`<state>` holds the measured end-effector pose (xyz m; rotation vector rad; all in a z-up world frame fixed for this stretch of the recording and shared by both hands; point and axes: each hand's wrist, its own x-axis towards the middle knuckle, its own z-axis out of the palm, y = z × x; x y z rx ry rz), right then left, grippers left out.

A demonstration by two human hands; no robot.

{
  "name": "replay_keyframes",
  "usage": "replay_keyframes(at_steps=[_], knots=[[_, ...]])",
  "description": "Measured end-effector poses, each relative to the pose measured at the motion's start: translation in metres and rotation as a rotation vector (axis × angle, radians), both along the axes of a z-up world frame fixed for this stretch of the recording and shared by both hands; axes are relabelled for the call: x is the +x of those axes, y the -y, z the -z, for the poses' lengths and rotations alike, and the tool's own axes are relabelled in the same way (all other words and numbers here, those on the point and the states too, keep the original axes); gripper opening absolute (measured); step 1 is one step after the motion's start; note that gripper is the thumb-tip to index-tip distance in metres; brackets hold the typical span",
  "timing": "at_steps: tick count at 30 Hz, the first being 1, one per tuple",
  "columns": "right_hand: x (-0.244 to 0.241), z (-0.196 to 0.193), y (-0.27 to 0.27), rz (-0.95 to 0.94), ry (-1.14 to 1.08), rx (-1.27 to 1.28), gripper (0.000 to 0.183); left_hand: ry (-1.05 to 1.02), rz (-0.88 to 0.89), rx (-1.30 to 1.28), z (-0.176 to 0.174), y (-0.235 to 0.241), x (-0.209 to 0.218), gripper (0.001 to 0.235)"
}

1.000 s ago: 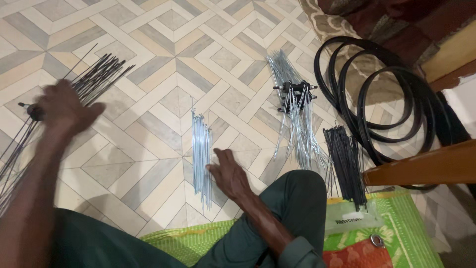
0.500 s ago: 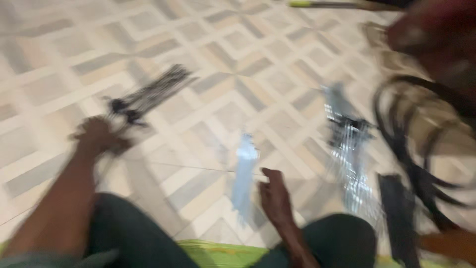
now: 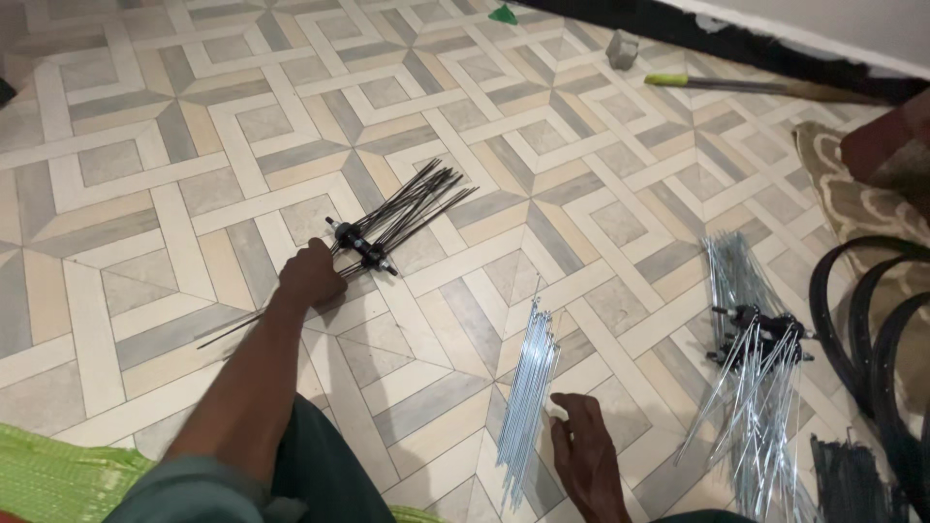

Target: The person sits on the floor and inserts multiple bicycle spokes into the flanges of a bicycle hub. They handle both silver and black spokes, inserting them one by one into the hub holes and arranging them in a radial pattern.

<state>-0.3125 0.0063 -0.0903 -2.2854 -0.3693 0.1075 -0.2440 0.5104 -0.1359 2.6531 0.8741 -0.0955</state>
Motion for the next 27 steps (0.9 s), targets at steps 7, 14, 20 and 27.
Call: replay_keyframes(at_steps=[7, 14, 20, 27], knots=[[0.001, 0.006, 0.003, -0.010, 0.037, 0.016, 0.032, 0.133, -0.028, 0.013, -0.006, 0.028, 0.003, 0.060], [-0.004, -0.006, -0.002, -0.006, 0.048, -0.003, 0.029, 0.215, 0.006, 0.060, -0.040, 0.048, -0.003, 0.036], [-0.004, -0.018, -0.004, 0.100, 0.010, 0.024, 0.037, 0.328, 0.128, 0.177, -0.096, 0.059, -0.001, 0.038], [-0.020, -0.029, 0.004, 0.051, 0.285, 0.099, 0.065, 0.309, 0.257, 0.079, -0.228, 0.120, -0.038, 0.062]])
